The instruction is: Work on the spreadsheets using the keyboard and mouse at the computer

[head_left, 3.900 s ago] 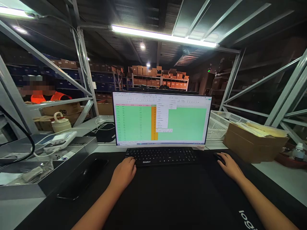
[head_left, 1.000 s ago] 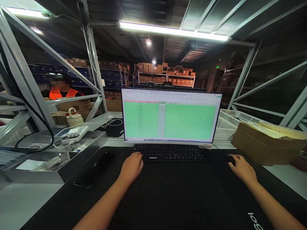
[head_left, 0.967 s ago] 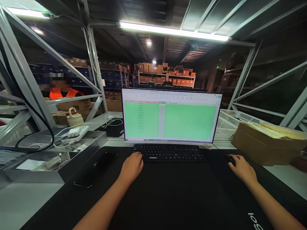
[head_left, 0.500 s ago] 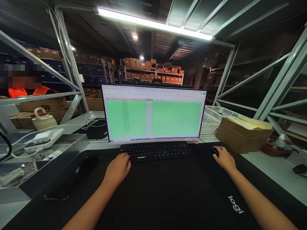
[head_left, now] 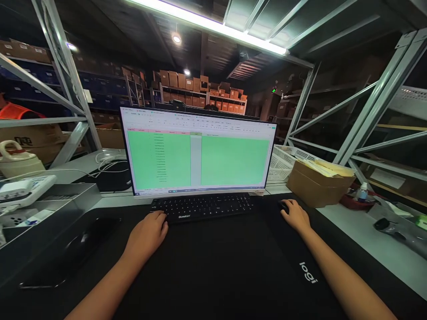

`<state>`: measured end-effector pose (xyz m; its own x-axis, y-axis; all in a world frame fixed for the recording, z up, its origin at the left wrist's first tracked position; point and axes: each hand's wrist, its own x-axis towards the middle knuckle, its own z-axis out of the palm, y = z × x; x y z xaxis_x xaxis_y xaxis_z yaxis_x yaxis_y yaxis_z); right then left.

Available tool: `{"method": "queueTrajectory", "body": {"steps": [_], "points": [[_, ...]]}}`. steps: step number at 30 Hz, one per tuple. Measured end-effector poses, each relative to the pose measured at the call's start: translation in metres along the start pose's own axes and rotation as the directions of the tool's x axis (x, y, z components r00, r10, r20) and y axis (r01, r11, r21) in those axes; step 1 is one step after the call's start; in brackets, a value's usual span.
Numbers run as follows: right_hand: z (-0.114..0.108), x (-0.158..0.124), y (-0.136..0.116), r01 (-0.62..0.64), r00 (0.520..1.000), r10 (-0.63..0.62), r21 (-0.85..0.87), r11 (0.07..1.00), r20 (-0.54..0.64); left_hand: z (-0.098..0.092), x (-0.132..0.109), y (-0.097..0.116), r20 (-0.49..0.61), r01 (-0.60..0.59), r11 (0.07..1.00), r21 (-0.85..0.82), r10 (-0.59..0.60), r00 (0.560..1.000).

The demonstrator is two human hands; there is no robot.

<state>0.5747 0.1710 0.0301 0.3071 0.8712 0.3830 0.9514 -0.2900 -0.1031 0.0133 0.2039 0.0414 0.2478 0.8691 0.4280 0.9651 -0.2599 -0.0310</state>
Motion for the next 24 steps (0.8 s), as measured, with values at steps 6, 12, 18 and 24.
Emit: {"method": "queueTrajectory", "body": {"steps": [6,12,18,24], "points": [[0.003,0.0,0.002,0.006,1.0,-0.006,-0.002,1.0,-0.013,-0.004,-0.001,0.003,-0.002,0.003,1.0,-0.001,-0.003,1.0],[0.006,0.001,0.005,0.02,1.0,-0.02,0.0,1.0,-0.018,-0.011,-0.002,0.007,0.024,0.022,1.0,-0.01,-0.022,0.999],[0.006,0.001,0.005,0.031,0.999,-0.03,0.012,0.999,-0.019,-0.011,-0.003,0.005,0.005,0.031,0.998,-0.05,-0.031,1.0],[0.017,0.004,0.012,0.09,0.994,-0.087,0.053,0.995,-0.063,-0.013,-0.003,0.004,0.017,0.117,0.991,-0.07,-0.116,0.993]]}}
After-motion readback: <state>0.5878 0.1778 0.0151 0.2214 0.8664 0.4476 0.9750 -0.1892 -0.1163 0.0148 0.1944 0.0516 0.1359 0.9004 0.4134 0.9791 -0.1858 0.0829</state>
